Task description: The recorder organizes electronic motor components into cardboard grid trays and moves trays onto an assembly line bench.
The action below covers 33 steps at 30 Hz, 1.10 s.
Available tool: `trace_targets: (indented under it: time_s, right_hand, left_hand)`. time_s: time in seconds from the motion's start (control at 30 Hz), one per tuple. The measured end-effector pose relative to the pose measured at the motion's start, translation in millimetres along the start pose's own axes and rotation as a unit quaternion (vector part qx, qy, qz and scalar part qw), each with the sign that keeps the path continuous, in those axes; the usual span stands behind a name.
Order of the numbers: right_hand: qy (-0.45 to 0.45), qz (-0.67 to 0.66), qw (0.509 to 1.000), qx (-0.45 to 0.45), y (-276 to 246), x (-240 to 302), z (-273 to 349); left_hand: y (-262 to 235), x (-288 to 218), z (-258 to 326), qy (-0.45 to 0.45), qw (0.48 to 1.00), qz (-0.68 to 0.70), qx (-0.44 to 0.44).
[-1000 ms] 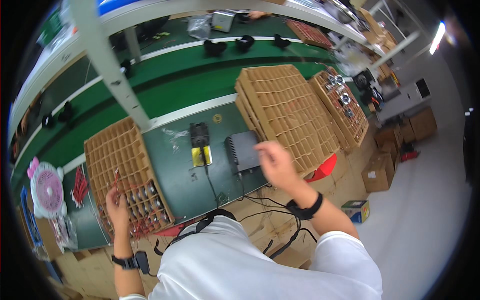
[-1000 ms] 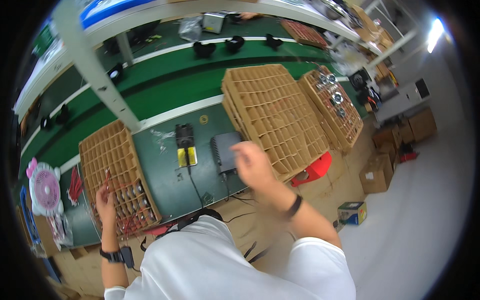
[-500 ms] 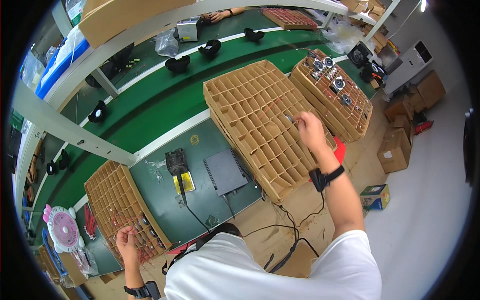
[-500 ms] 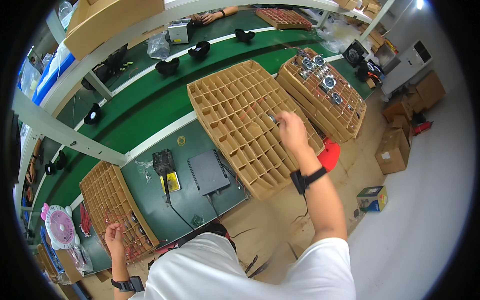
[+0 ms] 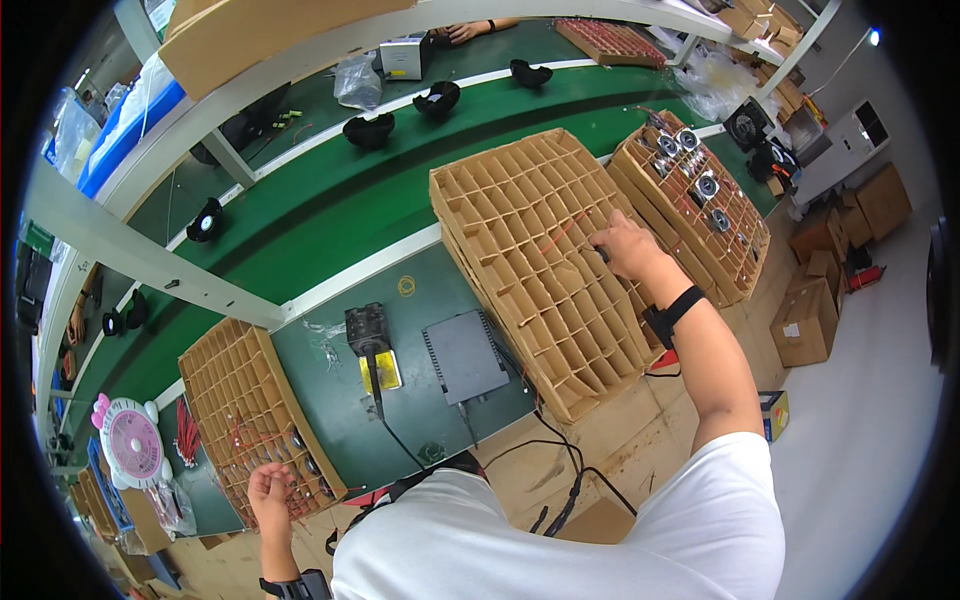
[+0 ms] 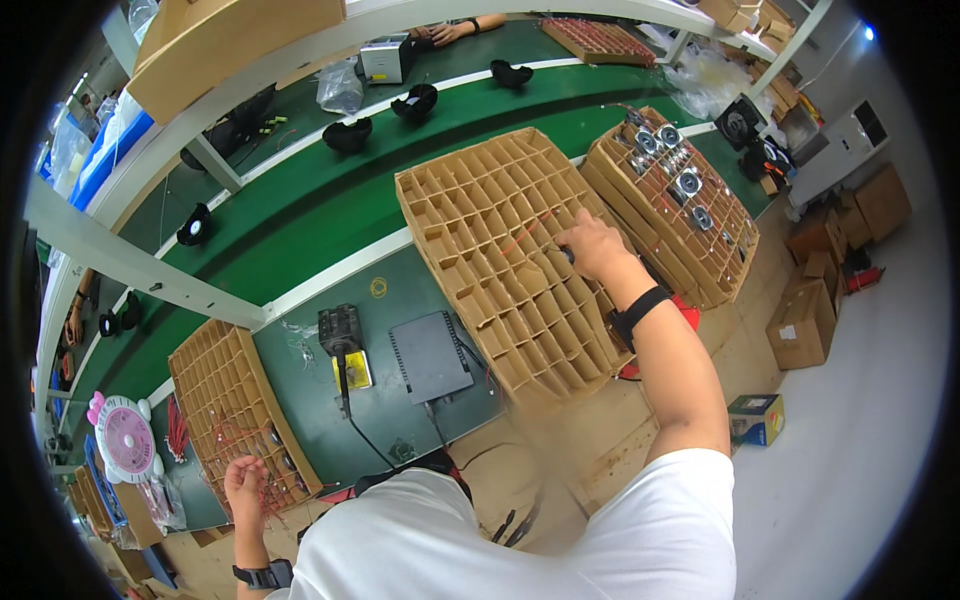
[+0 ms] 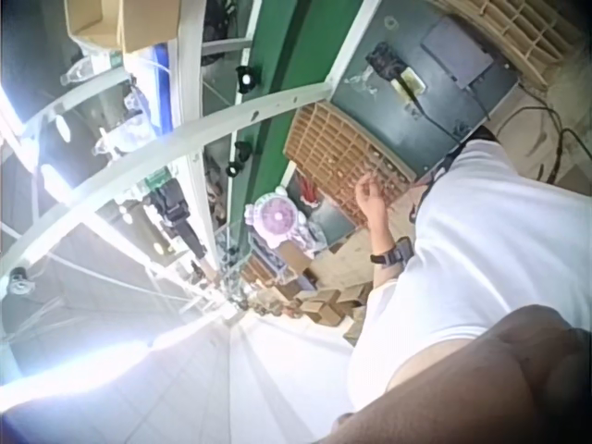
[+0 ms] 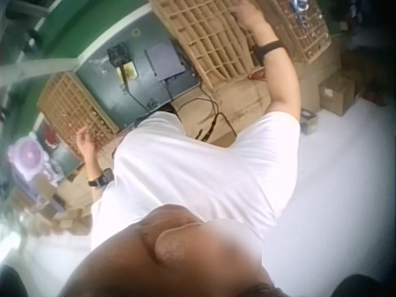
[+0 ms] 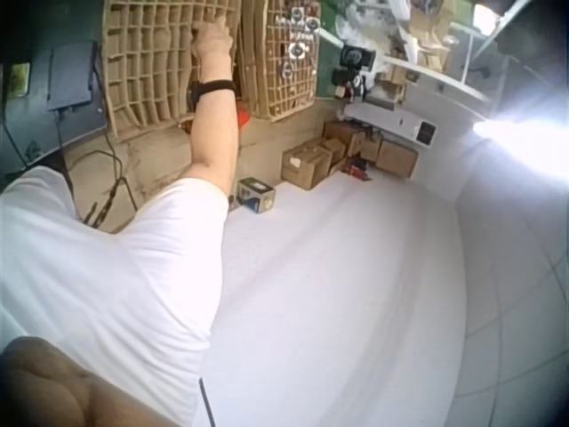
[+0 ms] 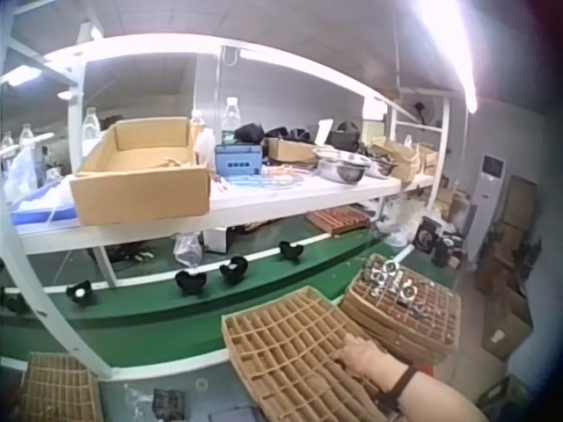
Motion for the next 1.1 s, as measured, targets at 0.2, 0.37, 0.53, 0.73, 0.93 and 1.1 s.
trace_targets:
  time_s: [0.2, 0.37, 0.53, 0.73, 0.93, 1.1]
  right_hand:
    - [-0.056, 0.044, 0.997, -0.043, 6, -8, 16]
    - [-0.122, -0.045, 0.989, -0.067, 2, -8, 42]
    - [-0.116, -0.071, 0.987, -0.089, -2, -8, 60]
    - [-0.118, -0.124, 0.972, -0.160, -35, -8, 88]
    - [-0.177, -0.391, 0.880, -0.202, -48, 28, 108]
    - [-0.265, -0.549, 0.780, -0.145, -42, 149, 128]
  left_hand:
    - [4, 8, -4, -0.005, 0.999, 0.027, 0.027]
    - [4, 17, -3, -0.010, 0.999, 0.025, 0.036]
    - [16, 11, -4, -0.020, 0.998, 0.026, 0.044]
    - [21, 7, -6, -0.017, 0.998, 0.026, 0.059]
    - [19, 1, -2, -0.017, 0.996, 0.034, 0.075]
    - [42, -23, -2, 0.110, 0.973, 0.030, 0.200]
Point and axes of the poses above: each hand's wrist, its own z-axis away from the middle knuckle, its own y-axis out of the palm, x = y × z, the point moved 2 cm from there along -z, towards the middle knuckle, and after that the axes turned 10 degrees about x, right-handed, at the moved point
